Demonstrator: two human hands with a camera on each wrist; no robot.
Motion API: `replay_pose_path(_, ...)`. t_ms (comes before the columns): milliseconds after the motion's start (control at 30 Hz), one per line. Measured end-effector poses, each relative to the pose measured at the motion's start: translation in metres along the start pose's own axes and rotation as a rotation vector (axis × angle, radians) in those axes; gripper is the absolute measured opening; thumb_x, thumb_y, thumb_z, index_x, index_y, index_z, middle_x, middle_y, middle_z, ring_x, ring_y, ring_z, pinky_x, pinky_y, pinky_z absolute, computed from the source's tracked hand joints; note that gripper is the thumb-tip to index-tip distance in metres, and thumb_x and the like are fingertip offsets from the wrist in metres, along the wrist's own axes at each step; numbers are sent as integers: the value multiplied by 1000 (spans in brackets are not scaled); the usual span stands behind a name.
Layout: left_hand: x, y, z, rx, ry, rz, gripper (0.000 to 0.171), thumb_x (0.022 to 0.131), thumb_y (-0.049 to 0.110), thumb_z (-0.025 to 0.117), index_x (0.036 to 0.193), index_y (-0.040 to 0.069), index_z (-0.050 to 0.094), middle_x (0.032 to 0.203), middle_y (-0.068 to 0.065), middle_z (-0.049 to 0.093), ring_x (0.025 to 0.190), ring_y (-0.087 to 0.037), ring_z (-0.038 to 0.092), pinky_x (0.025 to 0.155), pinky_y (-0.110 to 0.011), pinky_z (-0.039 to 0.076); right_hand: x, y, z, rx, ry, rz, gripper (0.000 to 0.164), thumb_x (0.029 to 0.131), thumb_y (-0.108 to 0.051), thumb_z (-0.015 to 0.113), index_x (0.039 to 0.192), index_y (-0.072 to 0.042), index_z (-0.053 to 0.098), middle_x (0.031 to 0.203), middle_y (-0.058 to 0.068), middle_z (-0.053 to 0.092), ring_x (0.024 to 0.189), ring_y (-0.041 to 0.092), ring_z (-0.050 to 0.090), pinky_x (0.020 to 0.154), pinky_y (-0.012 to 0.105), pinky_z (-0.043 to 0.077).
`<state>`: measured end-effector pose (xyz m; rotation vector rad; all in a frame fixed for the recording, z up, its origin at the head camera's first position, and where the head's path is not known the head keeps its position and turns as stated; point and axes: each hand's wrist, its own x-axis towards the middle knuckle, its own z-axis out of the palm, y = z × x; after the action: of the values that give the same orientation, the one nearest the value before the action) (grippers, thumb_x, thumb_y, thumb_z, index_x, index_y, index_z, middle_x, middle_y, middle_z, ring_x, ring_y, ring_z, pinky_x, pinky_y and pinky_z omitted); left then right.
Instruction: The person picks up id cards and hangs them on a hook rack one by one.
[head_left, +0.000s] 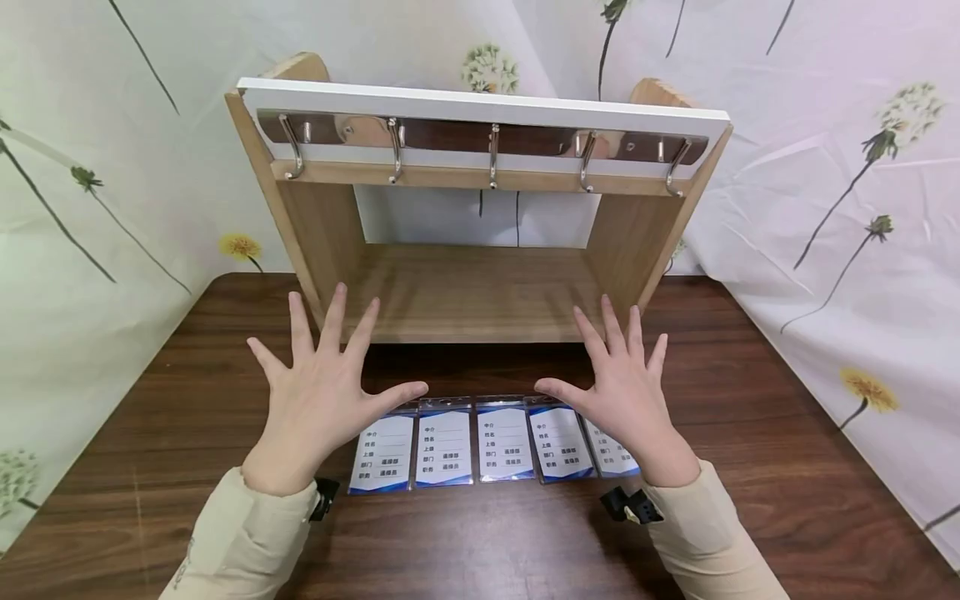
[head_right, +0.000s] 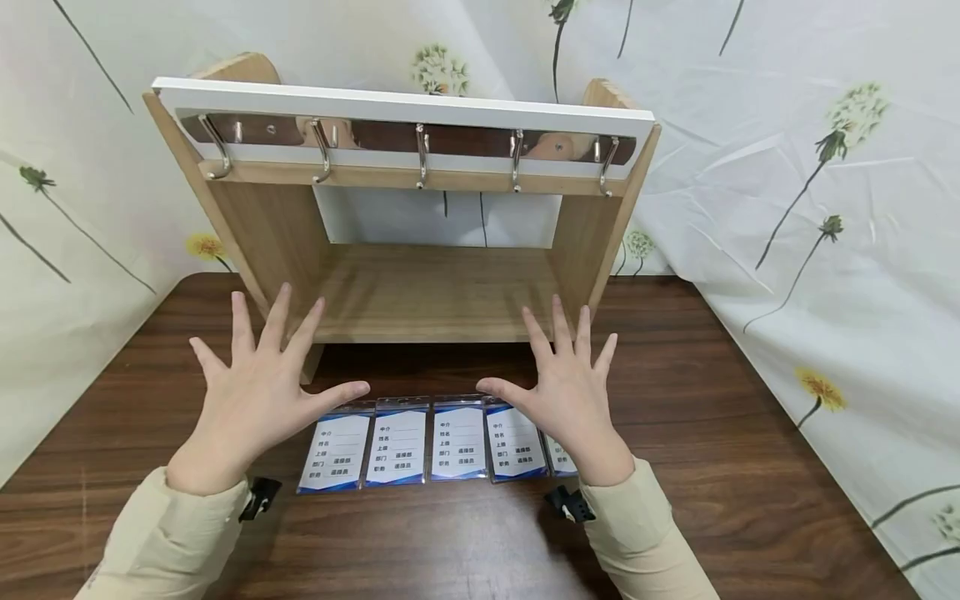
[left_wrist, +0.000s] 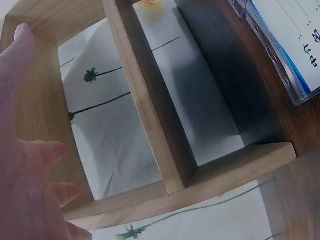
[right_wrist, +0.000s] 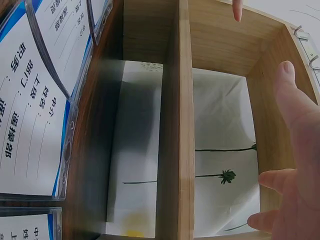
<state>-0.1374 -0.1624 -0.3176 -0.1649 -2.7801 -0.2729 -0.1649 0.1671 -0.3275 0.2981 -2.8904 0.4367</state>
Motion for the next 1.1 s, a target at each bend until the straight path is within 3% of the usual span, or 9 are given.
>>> replay_pose_path(333,3,-3,-7,-19,-19,0,110,75,84,55,160,26,15,167,-10,1,149,-43,-19,100,-87,-2,1,4,-7,159,-21,-35,97,83,-67,64,159,-22,22,167,11,8,152,42,-4,113,74,-4)
replay_pose_path(500,5,-5,-14,-41,-9,10,110,75,84,56,160,32,10,168,-8,1,151,-43,-15,103,-85,1,1,11,-11,297,-33,-64,88,88,-51,69,157,-16,26,166,15,13,152,44,3,113,74,-2)
replay_pose_path(667,7,-7,-21,-52,11,19,109,76,81,58,160,30,12,168,-7,4,152,-43,-10,104,-84,6,-1,21,-17,419,-47,-79,80,91,-38,69,156,-11,30,163,17,20,151,44,9,117,69,5)
replay_pose_path(833,11,-9,-29,-73,72,32,108,77,77,62,160,26,15,167,-7,9,152,-44,-3,106,-81,11,-4,33,-22,489,-46,-36,72,94,-34,67,153,-10,34,160,16,30,149,39,23,117,62,22)
replay_pose_path(1100,18,-16,-41,-102,224,91,107,77,76,63,157,15,26,163,-15,22,149,-48,14,109,-73,23,-4,53,-18,517,-94,86,69,95,-43,63,150,-10,39,155,17,36,144,42,31,112,63,30)
